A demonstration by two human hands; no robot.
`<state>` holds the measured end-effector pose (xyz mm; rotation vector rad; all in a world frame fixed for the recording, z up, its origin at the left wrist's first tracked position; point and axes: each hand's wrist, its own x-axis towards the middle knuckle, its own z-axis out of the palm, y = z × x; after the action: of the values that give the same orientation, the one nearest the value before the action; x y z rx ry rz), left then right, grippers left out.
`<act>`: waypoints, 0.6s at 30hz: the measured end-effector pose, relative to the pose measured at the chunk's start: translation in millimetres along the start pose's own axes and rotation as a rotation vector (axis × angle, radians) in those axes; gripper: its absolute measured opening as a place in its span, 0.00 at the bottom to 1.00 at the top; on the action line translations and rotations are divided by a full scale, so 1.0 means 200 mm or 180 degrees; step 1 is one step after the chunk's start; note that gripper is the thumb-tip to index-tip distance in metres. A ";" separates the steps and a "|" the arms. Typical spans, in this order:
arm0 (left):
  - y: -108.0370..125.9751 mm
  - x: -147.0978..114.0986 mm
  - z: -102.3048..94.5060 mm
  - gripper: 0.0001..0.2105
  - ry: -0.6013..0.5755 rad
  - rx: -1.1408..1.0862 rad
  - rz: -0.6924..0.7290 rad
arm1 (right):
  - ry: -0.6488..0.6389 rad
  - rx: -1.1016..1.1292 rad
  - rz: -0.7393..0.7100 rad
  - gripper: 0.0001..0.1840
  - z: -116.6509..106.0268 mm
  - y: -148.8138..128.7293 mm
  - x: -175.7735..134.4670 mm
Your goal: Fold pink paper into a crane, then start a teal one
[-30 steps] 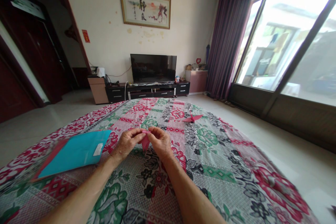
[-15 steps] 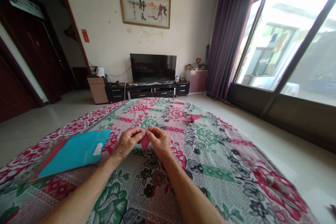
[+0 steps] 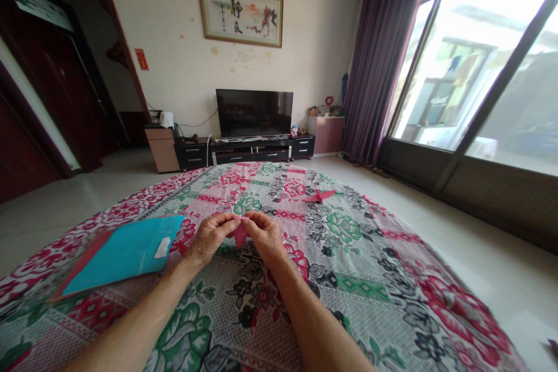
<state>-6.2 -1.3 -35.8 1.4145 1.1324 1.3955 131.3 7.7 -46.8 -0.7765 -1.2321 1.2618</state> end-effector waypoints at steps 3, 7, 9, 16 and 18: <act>-0.01 0.00 0.00 0.10 0.0005 -0.0118 -0.0131 | -0.0055 -0.0158 -0.0052 0.12 0.00 0.00 0.00; -0.02 0.01 0.00 0.10 -0.0080 -0.0423 -0.0360 | 0.0106 -0.0086 -0.0069 0.12 0.00 0.02 0.01; -0.03 0.01 0.00 0.11 -0.0099 -0.0482 -0.0434 | 0.0169 -0.0069 -0.0046 0.12 0.00 0.03 0.02; -0.01 0.01 0.00 0.12 -0.0145 -0.0201 -0.0274 | 0.0172 -0.0174 -0.0110 0.11 0.00 0.03 0.01; -0.01 0.01 0.01 0.12 -0.0066 -0.0165 -0.0204 | 0.0131 -0.0207 -0.0110 0.12 0.00 0.02 0.00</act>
<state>-5.0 2.0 -37.2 1.3420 1.1111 1.3527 130.1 9.6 -51.0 -0.8210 -1.2534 1.1772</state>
